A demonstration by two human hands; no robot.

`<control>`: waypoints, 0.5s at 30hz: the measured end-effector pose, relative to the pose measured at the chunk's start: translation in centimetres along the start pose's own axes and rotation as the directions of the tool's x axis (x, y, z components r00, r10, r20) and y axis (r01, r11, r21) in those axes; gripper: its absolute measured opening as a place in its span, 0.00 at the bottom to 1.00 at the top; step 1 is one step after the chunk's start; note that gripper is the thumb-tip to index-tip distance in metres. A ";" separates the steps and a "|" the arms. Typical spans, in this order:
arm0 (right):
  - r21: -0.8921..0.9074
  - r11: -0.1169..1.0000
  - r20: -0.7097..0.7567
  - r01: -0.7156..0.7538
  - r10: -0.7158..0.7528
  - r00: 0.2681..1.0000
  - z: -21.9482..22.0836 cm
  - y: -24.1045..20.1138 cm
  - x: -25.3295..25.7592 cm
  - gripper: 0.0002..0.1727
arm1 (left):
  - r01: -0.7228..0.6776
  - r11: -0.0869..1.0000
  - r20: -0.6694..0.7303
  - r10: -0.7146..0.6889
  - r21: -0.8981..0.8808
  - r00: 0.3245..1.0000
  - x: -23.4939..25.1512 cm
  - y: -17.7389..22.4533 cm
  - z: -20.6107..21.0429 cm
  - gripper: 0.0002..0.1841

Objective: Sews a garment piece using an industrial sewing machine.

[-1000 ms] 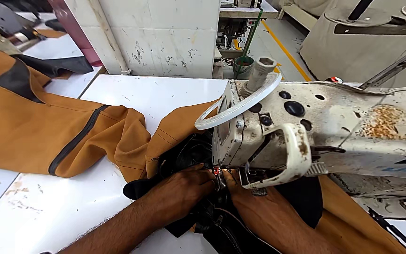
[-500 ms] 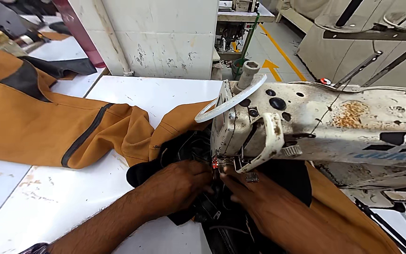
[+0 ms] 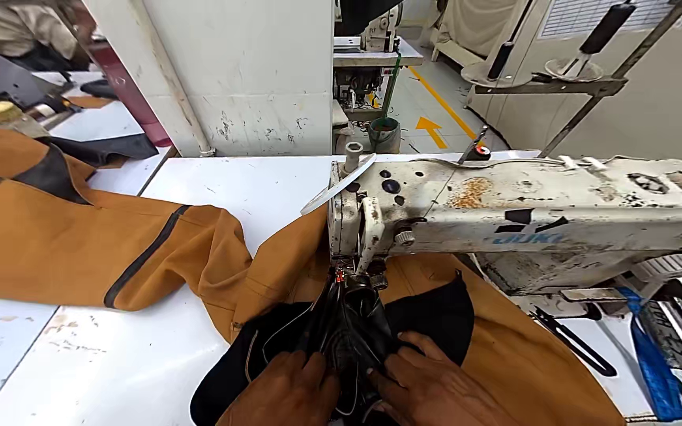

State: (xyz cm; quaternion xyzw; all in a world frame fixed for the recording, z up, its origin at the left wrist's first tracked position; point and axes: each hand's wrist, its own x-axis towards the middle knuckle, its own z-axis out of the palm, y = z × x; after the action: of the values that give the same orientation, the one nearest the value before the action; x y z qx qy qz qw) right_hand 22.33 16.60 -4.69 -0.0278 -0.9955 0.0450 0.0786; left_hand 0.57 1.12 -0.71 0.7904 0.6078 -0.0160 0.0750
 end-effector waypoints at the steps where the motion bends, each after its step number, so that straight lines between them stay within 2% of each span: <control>1: 0.004 1.000 -0.001 0.000 0.000 1.000 0.1 -0.1 -0.1 0.21 | 0.029 0.999 0.081 -0.026 -0.038 0.996 0.0 0.2 -0.7 0.44; 3: 0.052 0.998 0.042 -0.030 0.028 0.999 -0.3 -0.5 0.0 0.21 | 0.081 0.987 0.257 -0.042 -0.141 0.966 1.0 -0.1 -2.7 0.41; 5: 0.154 0.983 0.100 -0.104 0.089 0.991 -1.3 -1.0 0.8 0.27 | 0.135 0.969 0.409 -0.040 -0.205 0.912 3.3 -1.6 -5.1 0.30; 7: 0.247 0.956 0.073 -0.159 0.145 0.987 -1.7 -1.5 2.1 0.36 | 0.118 0.977 0.433 -0.030 -0.178 0.901 5.9 -3.1 -6.2 0.14; 8: 0.255 0.952 0.044 -0.170 0.164 0.985 -1.2 -1.6 2.7 0.40 | 0.121 0.981 0.432 -0.044 -0.154 0.901 7.0 -3.6 -6.2 0.15; 9: 0.237 0.954 0.042 -0.185 0.180 0.983 -0.4 -1.6 3.2 0.45 | 0.157 0.980 0.448 -0.086 -0.123 0.890 7.7 -3.7 -6.1 0.20; 11: 0.198 0.949 0.108 -0.247 0.229 0.967 1.3 -2.0 3.6 0.50 | 0.273 0.962 0.531 -0.222 -0.020 0.818 8.3 -3.2 -6.1 0.31; 14: 0.173 0.931 0.125 -0.321 0.302 0.945 2.0 -3.8 3.6 0.45 | 0.336 0.928 0.583 -0.365 0.162 0.726 8.7 -3.3 -6.0 0.50; 15: 0.173 0.924 0.113 -0.341 0.325 0.939 2.2 -4.5 3.7 0.43 | 0.340 0.920 0.589 -0.386 0.193 0.710 8.8 -3.8 -5.7 0.53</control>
State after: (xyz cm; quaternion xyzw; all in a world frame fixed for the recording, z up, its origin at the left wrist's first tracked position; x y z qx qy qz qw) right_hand 18.10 12.21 -5.82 -0.1871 -0.9697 0.1538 0.0309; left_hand -1.13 11.28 3.52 0.6085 0.6917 -0.3087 0.2365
